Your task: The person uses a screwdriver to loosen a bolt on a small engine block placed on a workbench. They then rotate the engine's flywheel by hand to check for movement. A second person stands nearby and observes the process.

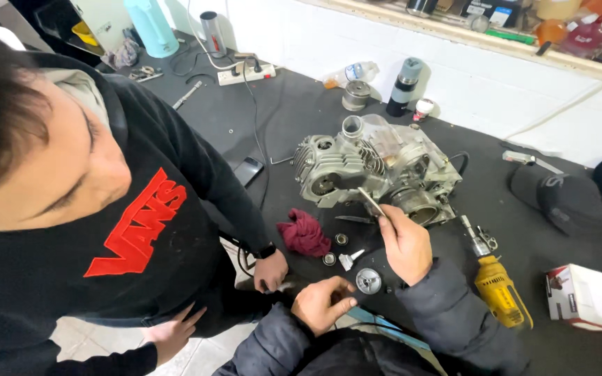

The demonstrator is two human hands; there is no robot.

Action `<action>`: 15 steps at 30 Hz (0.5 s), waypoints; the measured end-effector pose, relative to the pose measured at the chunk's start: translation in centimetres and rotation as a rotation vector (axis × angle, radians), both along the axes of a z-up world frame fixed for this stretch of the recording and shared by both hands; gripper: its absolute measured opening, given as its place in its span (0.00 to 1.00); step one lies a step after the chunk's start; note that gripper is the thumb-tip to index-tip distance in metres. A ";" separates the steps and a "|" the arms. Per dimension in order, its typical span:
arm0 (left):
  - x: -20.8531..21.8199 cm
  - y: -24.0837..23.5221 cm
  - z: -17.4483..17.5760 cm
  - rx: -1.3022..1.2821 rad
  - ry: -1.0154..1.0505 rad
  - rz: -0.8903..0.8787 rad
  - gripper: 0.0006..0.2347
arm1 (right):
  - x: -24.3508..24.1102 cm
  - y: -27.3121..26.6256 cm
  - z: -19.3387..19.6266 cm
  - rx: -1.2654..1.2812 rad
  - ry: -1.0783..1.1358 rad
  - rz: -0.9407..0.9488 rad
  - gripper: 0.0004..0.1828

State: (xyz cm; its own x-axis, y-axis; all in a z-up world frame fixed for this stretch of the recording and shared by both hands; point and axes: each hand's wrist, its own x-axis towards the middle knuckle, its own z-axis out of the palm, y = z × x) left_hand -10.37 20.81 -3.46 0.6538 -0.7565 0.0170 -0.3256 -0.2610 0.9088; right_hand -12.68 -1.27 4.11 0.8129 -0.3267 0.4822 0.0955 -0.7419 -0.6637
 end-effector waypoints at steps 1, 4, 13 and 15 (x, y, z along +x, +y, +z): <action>0.4 -0.1 0.4 -0.002 -0.005 0.003 0.13 | 0.4 0.1 0.5 -0.002 -0.005 0.003 0.12; 0.0 0.1 0.8 0.012 0.035 0.001 0.12 | 0.2 0.6 0.9 -0.020 -0.027 0.006 0.13; 0.5 0.2 -0.1 -0.014 0.023 -0.030 0.13 | -0.1 0.7 0.7 -0.221 -0.098 -0.051 0.15; 1.1 0.0 -0.3 -0.031 -0.030 -0.034 0.13 | 0.0 1.1 1.7 -0.221 -0.118 -0.051 0.15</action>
